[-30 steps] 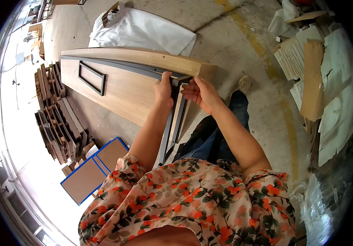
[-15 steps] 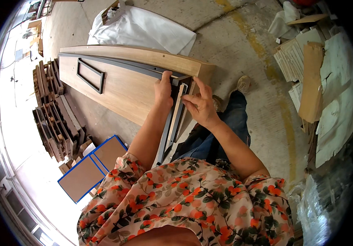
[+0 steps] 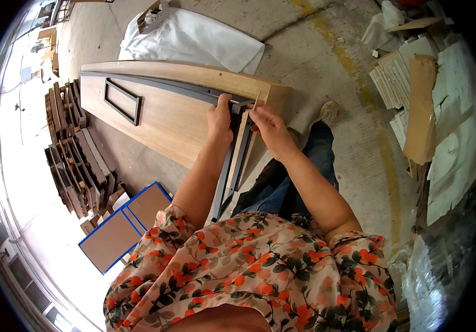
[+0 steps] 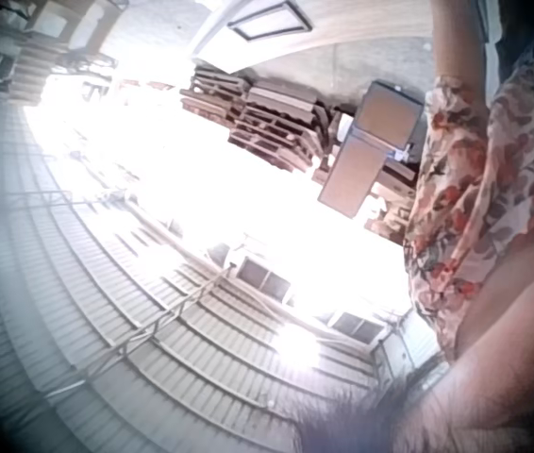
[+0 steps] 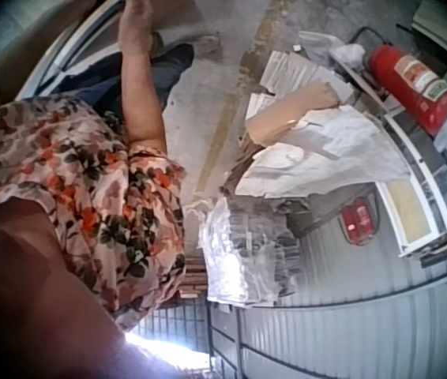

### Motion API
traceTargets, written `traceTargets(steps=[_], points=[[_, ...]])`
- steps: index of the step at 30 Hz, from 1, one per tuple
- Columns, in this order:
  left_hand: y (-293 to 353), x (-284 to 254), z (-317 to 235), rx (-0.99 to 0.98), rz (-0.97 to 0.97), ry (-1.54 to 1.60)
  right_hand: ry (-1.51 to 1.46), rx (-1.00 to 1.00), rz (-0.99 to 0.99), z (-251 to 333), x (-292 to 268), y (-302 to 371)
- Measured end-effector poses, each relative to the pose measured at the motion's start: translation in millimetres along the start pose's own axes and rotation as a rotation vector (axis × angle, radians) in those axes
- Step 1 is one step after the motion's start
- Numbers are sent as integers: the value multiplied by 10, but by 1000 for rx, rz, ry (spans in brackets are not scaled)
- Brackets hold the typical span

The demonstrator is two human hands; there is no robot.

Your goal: The person assembles a metal frame onto a wooden shelf by positioning the frame around the shelf and inserting small screws into pre-drilled holes by hand.

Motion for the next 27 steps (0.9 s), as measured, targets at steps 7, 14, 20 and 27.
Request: traceTargets(steps=[7, 14, 20, 27], points=[[-42, 17, 17, 18, 25, 37, 190, -183, 86, 88, 36, -97], [-44, 2, 15, 10, 13, 18, 1085, -780, 68, -81, -116, 111], [-86, 2, 44, 28, 5, -2, 475, -82, 113, -243, -282, -257], [-6, 7, -22, -29, 58, -4, 364, -211, 260, 172, -43, -49]])
Point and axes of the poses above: each hand's wrist, its own y-axis away from the middle knuckle, its own x-axis out of the palm, z = x × y, the point moved 2 cm from there along -y, towards the middle knuckle, and after that the axes turned 1 degree about z, right-handed, at the moved point
